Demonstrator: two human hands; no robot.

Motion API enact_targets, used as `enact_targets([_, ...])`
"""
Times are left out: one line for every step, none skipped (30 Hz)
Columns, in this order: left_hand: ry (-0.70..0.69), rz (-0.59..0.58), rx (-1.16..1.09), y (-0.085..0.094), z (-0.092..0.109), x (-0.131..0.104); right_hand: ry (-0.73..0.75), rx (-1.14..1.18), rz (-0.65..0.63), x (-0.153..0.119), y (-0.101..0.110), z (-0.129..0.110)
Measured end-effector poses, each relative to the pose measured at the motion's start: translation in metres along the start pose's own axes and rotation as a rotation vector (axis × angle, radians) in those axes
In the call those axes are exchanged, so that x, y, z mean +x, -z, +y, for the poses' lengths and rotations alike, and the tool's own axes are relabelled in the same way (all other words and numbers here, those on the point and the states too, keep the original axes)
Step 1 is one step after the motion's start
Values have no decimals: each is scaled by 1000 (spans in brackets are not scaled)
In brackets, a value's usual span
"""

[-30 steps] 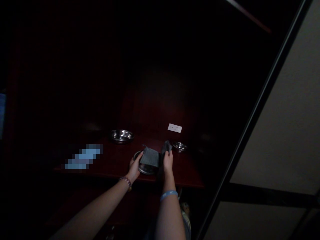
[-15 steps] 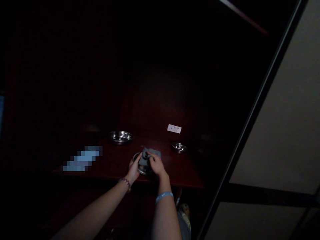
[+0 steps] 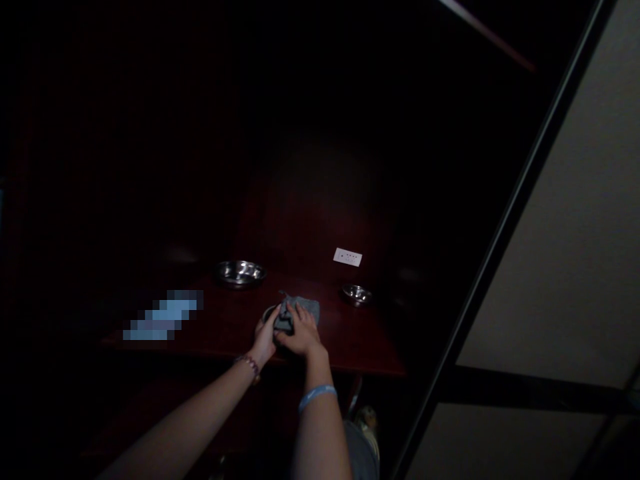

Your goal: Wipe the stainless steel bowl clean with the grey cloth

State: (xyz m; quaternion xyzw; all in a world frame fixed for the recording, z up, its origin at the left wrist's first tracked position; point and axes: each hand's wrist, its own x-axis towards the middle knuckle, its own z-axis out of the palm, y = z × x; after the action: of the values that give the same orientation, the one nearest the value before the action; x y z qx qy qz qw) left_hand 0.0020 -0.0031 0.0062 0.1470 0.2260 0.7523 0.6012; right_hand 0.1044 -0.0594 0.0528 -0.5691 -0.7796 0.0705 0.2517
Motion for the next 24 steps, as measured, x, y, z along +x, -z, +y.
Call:
enact_targets([-1,-4,-5,0,0,0,10,-19,-2,0,-1,-1])
enact_targets([2,-13,-9,0,1,0,22,-28,1,-1,-1,-1])
enact_targets([5,-22,-13,0,1,0,31,-28,5,-1,-1,-1])
enact_targets([6,-29,-17,0,1,0,36,-23,8,-1,-1,-1])
enact_targets([5,-33,-19,0,1,0,37,-12,8,-1,0,-1])
enact_targets([3,-32,-19,1,1,1,35,1,7,-1,1,-1])
enact_targets([-1,-28,-17,1,0,1,31,16,5,-1,2,0])
enact_targets([-4,-25,-13,2,0,2,26,33,4,-1,4,0])
enact_targets([-7,-25,-7,2,0,2,20,50,5,-1,5,1])
enact_targets([-6,-26,1,3,0,2,15,67,8,-1,5,2])
enact_targets([-2,-30,7,3,0,2,10,84,12,-2,6,2])
enact_targets([2,-34,10,3,0,2,6,101,20,-1,6,3])
enact_targets([9,-38,10,3,0,1,5,121,30,-1,6,3])
enact_targets([17,-43,7,3,0,1,3,150,45,1,6,3])
enact_targets([24,-47,4,2,1,0,-1,192,63,3,5,3])
enact_targets([27,-48,3,1,1,-1,-10,247,88,5,6,2])
enact_targets([29,-44,5,1,2,-2,-32,313,125,8,6,3])
enact_targets([31,-36,10,0,2,-3,-71,384,176,11,8,3])
enact_targets([34,-27,17,0,3,-4,-126,455,241,13,10,5])
enact_targets([37,-18,23,0,3,-4,-190,518,318,15,12,7])
enact_targets([39,-11,27,0,3,-5,-245,564,400,16,15,11])
enact_targets([41,-10,28,0,3,-5,-281,592,476,16,17,15])
enact_targets([43,-15,27,0,3,-5,-285,603,536,16,20,21])
enact_targets([42,-22,23,1,3,-5,-255,594,575,14,23,26])
